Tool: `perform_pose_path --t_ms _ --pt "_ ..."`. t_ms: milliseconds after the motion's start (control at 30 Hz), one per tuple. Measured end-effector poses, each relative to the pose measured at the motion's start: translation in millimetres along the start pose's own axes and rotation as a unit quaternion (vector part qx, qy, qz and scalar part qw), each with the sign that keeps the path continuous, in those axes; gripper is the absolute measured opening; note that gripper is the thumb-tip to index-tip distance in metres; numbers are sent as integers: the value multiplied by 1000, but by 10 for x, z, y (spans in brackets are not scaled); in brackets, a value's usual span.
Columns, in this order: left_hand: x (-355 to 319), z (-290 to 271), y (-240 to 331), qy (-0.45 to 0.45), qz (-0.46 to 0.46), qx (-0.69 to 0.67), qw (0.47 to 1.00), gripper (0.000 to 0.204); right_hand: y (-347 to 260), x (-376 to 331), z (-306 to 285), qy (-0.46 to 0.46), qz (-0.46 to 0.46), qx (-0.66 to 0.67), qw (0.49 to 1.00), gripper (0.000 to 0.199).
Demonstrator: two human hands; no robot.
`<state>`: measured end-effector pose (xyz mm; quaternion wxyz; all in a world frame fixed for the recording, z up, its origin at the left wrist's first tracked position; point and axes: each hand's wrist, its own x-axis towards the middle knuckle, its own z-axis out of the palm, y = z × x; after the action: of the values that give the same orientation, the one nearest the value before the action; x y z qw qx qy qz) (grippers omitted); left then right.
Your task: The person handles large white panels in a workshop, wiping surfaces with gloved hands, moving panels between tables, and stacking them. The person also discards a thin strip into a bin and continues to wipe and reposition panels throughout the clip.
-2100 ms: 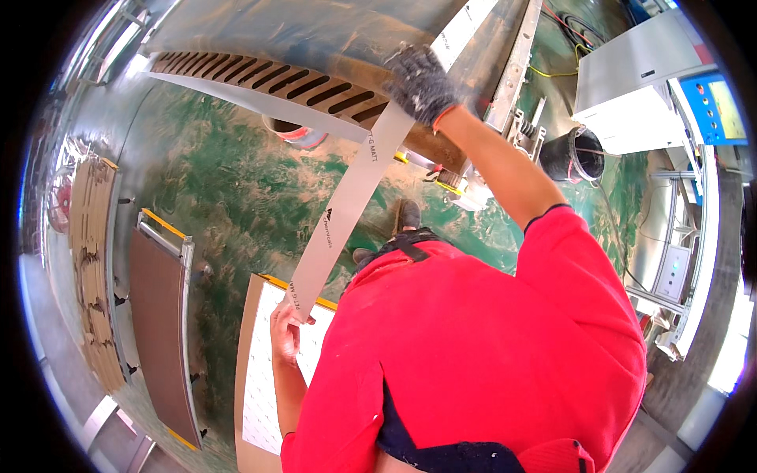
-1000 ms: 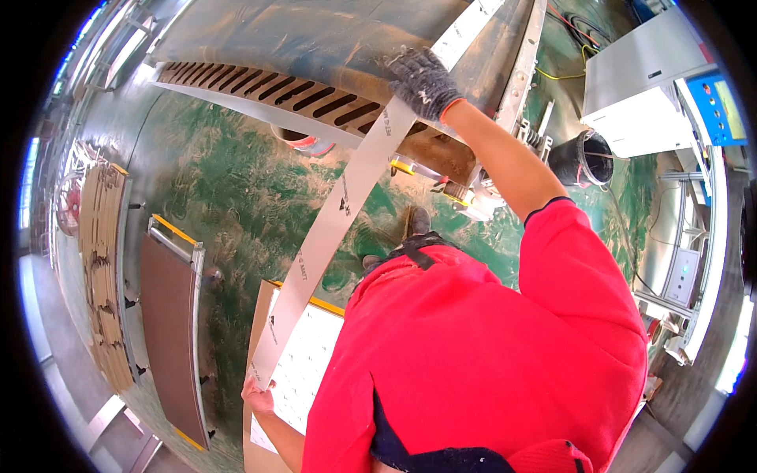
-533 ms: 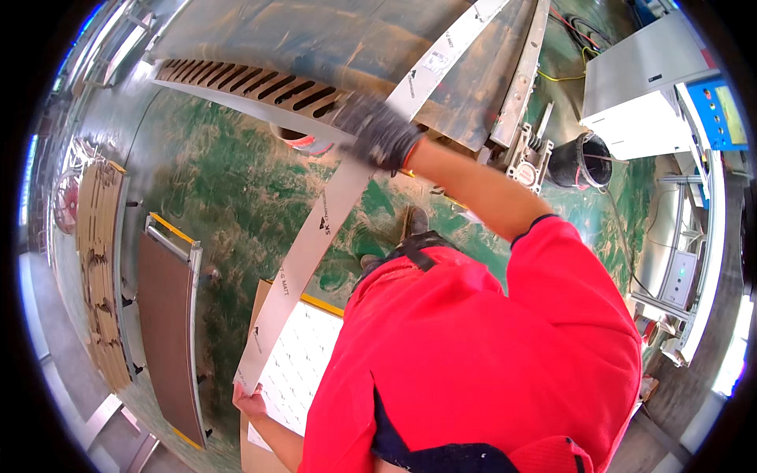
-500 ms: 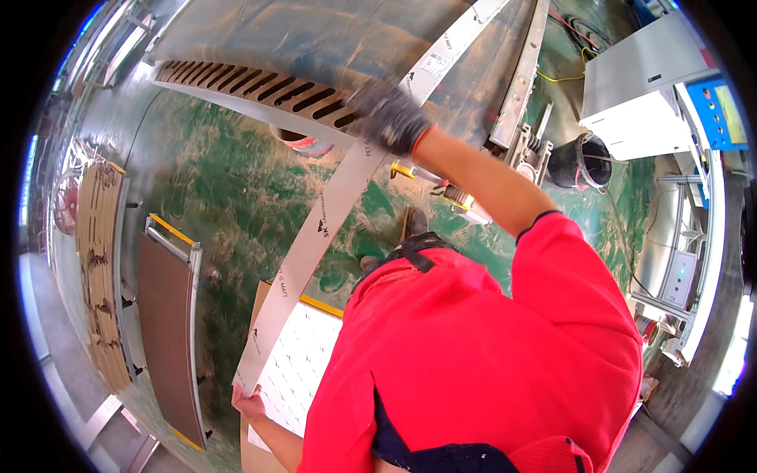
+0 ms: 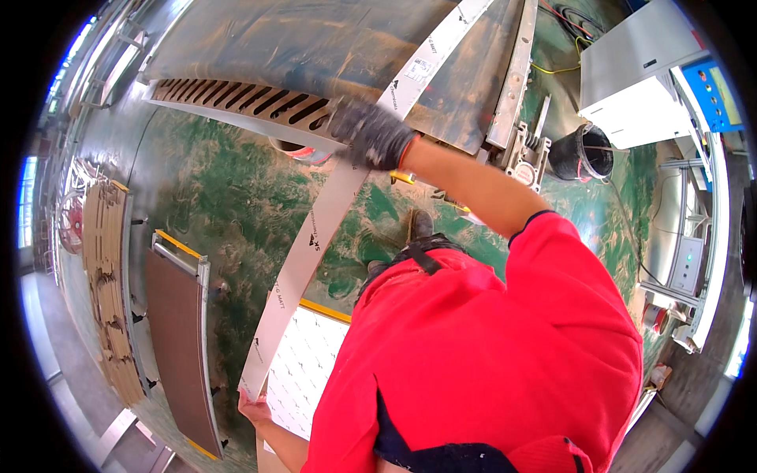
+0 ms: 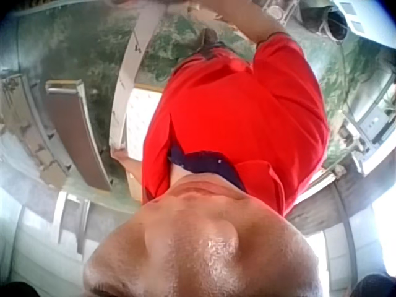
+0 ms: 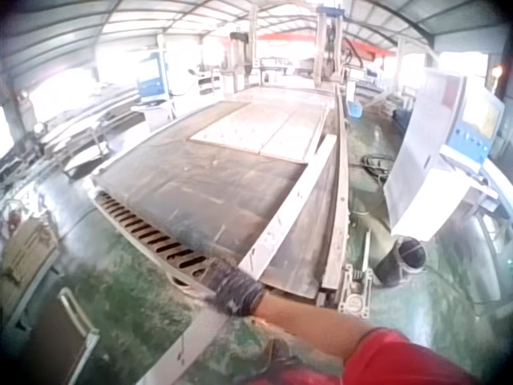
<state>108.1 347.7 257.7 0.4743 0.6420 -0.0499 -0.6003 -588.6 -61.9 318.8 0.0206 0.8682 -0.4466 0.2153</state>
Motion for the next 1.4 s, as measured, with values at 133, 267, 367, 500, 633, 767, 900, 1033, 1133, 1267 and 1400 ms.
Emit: perform_pose_path --t_ms 133,267,367,500,633,767,900,1033,1133,1267,1400 --pt "57 -49 82 50 -17 5 999 40 1104 -123 -189 -76 103 -199 972 46" --pt "-21 -74 84 23 -53 10 998 40 1287 -226 -301 -94 183 -187 961 51" --pt "-87 -15 109 37 -63 31 997 46 1239 -212 -356 -110 190 -179 959 52" --pt "-125 431 244 98 -82 76 989 59 1320 -306 -331 -104 201 -189 956 53" --pt "88 280 213 312 52 273 908 64 1234 -175 -326 -108 192 -179 959 54" --pt "367 1790 620 126 295 672 667 58 1262 -278 -376 -121 209 -188 952 55" --pt "-104 4044 421 -50 403 609 681 75 1289 -301 -312 -118 199 -184 955 55" --pt "-200 5132 293 -135 366 702 595 80 1239 -312 -273 -106 178 -207 956 52" --pt "-127 5371 176 -164 322 719 594 66 657 -186 -447 -186 81 -195 960 44" --pt "-173 5300 33 -149 370 690 604 54 -774 -355 -181 27 77 129 988 53" --pt "-231 5230 73 -135 365 694 605 51 -1029 -408 -112 12 -13 122 992 52"
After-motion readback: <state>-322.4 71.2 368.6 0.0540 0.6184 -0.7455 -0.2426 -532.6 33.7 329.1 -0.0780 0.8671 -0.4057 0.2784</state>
